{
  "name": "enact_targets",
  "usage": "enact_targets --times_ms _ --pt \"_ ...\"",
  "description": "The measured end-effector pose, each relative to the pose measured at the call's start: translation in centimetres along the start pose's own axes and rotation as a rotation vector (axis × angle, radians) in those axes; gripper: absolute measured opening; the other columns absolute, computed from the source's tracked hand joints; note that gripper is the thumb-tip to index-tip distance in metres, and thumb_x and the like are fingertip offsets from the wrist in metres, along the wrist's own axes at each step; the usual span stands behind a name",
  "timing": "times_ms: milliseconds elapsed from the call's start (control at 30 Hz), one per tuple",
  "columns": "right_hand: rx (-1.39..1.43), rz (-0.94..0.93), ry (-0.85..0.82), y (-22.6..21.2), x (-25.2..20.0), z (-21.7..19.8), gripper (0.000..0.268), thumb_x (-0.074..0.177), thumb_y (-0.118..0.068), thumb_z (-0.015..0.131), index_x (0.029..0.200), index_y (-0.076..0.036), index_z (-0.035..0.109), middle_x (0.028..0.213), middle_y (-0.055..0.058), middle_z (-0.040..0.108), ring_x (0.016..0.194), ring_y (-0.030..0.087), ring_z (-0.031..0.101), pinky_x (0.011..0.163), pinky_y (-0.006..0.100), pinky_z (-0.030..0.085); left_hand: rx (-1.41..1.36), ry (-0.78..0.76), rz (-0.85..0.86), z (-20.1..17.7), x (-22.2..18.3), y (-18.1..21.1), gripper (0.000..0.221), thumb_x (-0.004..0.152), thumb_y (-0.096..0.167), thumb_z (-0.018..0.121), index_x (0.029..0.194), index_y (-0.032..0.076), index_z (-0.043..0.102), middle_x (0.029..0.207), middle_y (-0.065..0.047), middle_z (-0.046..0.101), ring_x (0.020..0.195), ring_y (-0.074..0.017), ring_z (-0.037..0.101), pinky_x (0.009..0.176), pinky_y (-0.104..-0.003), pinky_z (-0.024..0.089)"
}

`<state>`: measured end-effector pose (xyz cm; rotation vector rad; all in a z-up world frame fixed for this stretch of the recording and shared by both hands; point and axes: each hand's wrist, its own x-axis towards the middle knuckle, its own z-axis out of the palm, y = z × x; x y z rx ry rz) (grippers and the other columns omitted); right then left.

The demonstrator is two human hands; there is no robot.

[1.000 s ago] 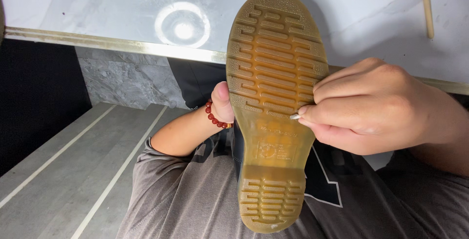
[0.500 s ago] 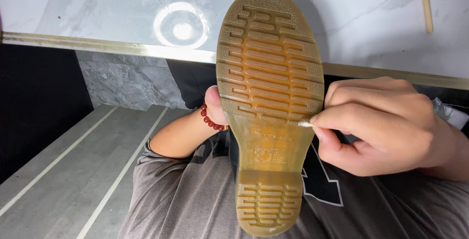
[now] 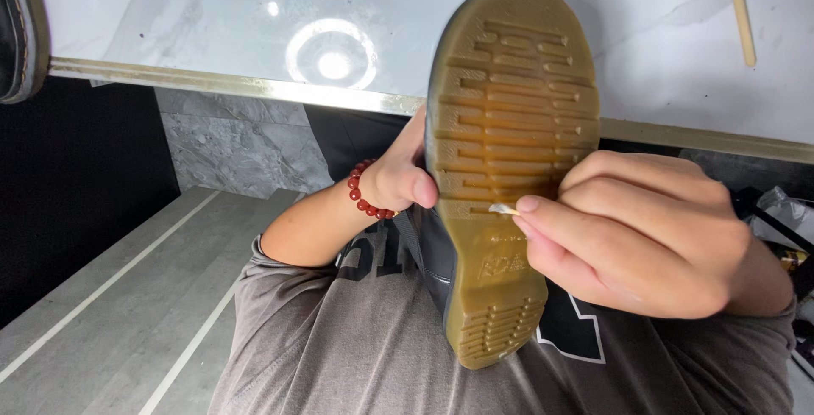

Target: The person applies adhesive into the grooves of a boot sole using a cotton swab and then uses a fine metal tool to smooth the application.

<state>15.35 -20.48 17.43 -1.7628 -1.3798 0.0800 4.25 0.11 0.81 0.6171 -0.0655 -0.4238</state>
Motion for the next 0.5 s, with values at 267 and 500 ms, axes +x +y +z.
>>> enact_targets --times_ms 267,500 --pt "-0.018 -0.052 0.008 0.3 -0.3 1.0 0.019 0.070 0.011 0.079 0.085 0.013 0.068 0.065 0.012 0.063 0.057 0.023 0.064 0.047 0.033 0.053 0.049 -0.018 -0.045 0.8 0.5 0.2 0.115 0.080 0.056 0.089 0.160 0.001 0.027 0.154 -0.013 0.047 0.138 -0.0206 0.045 0.121 -0.037 0.037" --pt "-0.217 -0.167 -0.012 -0.5 -0.6 1.5 0.017 0.075 0.007 0.078 0.085 0.016 0.067 0.061 0.009 0.057 0.054 0.022 0.061 0.046 0.031 0.053 0.073 0.037 -0.081 2.1 0.1 1.1 0.114 0.084 0.054 0.089 0.162 0.002 0.023 0.155 -0.013 0.045 0.139 -0.0196 0.044 0.122 -0.037 0.037"
